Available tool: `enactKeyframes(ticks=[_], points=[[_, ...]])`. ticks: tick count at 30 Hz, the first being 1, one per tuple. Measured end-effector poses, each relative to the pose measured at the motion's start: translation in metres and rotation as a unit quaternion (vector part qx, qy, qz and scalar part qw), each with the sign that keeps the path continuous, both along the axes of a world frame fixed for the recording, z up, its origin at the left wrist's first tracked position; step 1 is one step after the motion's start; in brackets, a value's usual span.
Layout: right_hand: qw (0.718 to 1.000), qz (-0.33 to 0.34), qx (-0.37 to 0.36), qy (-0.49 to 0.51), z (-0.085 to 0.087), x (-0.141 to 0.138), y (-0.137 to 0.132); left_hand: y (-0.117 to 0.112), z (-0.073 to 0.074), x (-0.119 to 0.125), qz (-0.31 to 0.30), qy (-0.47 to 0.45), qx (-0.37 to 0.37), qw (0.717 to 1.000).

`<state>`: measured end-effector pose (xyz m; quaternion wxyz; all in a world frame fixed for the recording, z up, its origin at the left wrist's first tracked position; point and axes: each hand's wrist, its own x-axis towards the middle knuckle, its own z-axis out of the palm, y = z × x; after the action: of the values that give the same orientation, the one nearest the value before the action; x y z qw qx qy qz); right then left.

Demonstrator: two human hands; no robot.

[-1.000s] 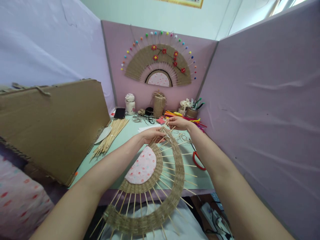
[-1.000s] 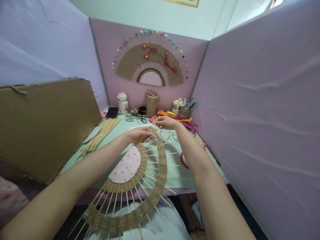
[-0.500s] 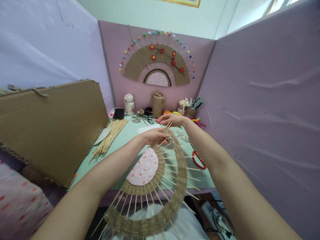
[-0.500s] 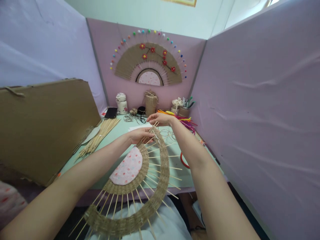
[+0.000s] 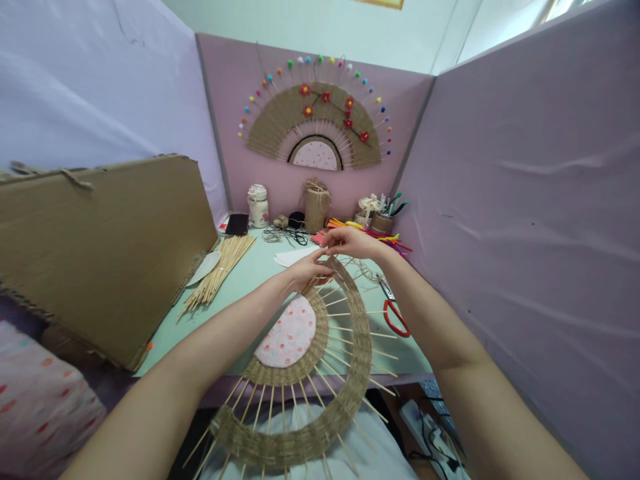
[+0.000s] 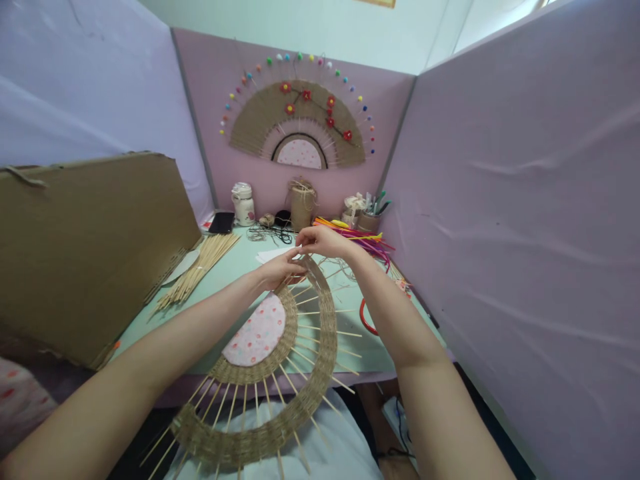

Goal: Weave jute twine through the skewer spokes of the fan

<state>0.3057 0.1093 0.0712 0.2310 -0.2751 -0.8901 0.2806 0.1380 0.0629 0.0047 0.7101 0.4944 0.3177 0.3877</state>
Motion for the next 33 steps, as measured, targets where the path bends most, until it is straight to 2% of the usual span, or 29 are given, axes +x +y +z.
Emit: enactKeyframes(ticks=[6, 16, 22, 25, 29, 33], points=[[0.992, -0.073, -0.016, 0.103, -0.016, 0.019, 0.005, 0.002, -0.001, -0.005, 0.037, 0.012, -0.016, 0.999], [0.977, -0.131, -0.051, 0.159, -0.030, 0.023, 0.014, -0.003, 0.007, -0.004, 0.045, 0.025, -0.009, 0.999], [0.963, -0.136, -0.118, 0.202, -0.043, 0.024, 0.009, -0.001, 0.004, -0.006, 0.068, 0.029, -0.013, 0.997], [0.945, -0.136, -0.190, 0.230, -0.057, 0.020, 0.006, -0.002, 0.006, -0.010, 0.081, 0.017, -0.012, 0.996], [0.913, -0.089, -0.295, 0.269, -0.073, 0.006, -0.004, -0.005, 0.010, -0.016, 0.087, 0.010, -0.010, 0.996], [0.884, -0.051, -0.349, 0.306, -0.080, -0.004, -0.012, -0.005, 0.014, -0.020, 0.115, 0.035, -0.018, 0.993]])
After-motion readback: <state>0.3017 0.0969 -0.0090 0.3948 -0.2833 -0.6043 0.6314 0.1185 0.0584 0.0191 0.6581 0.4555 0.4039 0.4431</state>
